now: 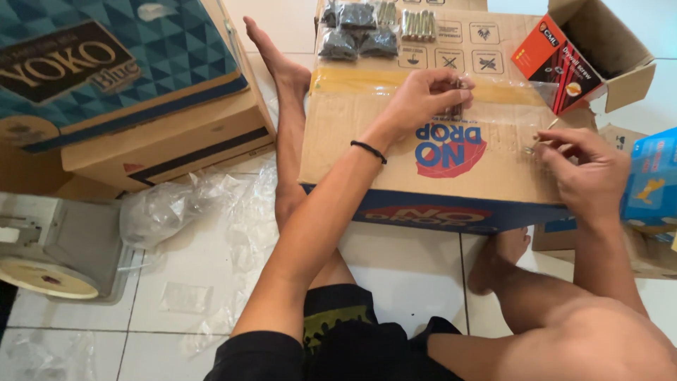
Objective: Bagging small metal screws into plastic bags for organization or retail
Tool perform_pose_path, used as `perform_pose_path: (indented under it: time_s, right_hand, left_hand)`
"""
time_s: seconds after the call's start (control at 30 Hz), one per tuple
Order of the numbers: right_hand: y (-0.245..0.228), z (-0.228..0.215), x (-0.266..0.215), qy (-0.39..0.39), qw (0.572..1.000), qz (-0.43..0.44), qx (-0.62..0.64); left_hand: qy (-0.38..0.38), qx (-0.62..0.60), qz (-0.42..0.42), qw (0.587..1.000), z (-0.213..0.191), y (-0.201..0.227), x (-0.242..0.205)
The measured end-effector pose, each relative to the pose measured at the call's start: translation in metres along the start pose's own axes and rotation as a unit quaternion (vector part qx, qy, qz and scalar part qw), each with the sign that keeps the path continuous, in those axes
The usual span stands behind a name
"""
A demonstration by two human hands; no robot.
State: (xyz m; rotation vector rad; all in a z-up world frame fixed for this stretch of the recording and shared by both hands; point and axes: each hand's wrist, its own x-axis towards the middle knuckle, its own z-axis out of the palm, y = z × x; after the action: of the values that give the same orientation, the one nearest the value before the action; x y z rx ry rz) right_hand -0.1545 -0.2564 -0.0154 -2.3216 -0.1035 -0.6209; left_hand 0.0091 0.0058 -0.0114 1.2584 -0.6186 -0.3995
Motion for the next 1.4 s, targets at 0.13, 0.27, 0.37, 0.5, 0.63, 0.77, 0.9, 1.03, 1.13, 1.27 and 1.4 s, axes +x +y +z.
perform_pose_path:
  time_s: [0.13, 0.27, 0.37, 0.5, 0.63, 0.77, 0.9, 1.03, 1.13, 1.27, 1.4]
  right_hand:
    - [0.006, -0.002, -0.004, 0.045, 0.996, -0.076, -0.006]
    - [-0.007, -0.010, 0.013, 0.046, 0.990, -0.128, -0.032]
    - [-0.024, -0.019, 0.042, 0.070, 0.982, -0.172, -0.032]
    - [-0.016, 0.001, 0.069, 0.122, 0.979, -0.135, 0.090]
    - [-0.039, 0.034, 0.063, 0.164, 0.965, 0.008, 0.204]
    - [-0.024, 0.030, 0.056, 0.194, 0.962, -0.023, 0.190]
    - [-0.021, 0.028, 0.057, 0.214, 0.955, -0.049, 0.201]
    - [-0.032, 0.030, 0.054, 0.183, 0.962, -0.021, 0.203]
    - [-0.037, 0.028, 0.053, 0.181, 0.963, -0.016, 0.198]
    - [-0.031, 0.028, 0.056, 0.189, 0.947, 0.001, 0.260]
    - [-0.031, 0.025, 0.057, 0.179, 0.950, -0.003, 0.254]
  left_hand:
    - [-0.012, -0.018, -0.005, 1.000, -0.002, 0.003, 0.001]
    - [-0.016, -0.038, -0.018, 0.999, -0.004, 0.003, 0.000]
    - [-0.020, -0.137, -0.020, 0.990, -0.005, 0.002, 0.004]
    - [0.011, -0.145, -0.016, 0.989, -0.006, 0.011, -0.001]
    - [0.011, -0.112, -0.021, 0.993, -0.007, 0.014, -0.001]
    - [0.001, -0.104, -0.044, 0.994, -0.002, 0.019, -0.004]
    - [-0.001, -0.092, -0.047, 0.995, -0.002, 0.024, -0.003]
    - [0.004, -0.095, -0.054, 0.994, -0.003, 0.018, -0.001]
    - [-0.006, -0.095, -0.048, 0.994, -0.008, 0.010, 0.004]
    - [0.006, -0.107, -0.051, 0.993, -0.005, 0.010, 0.003]
    - [0.029, -0.132, -0.016, 0.991, -0.008, 0.012, 0.004]
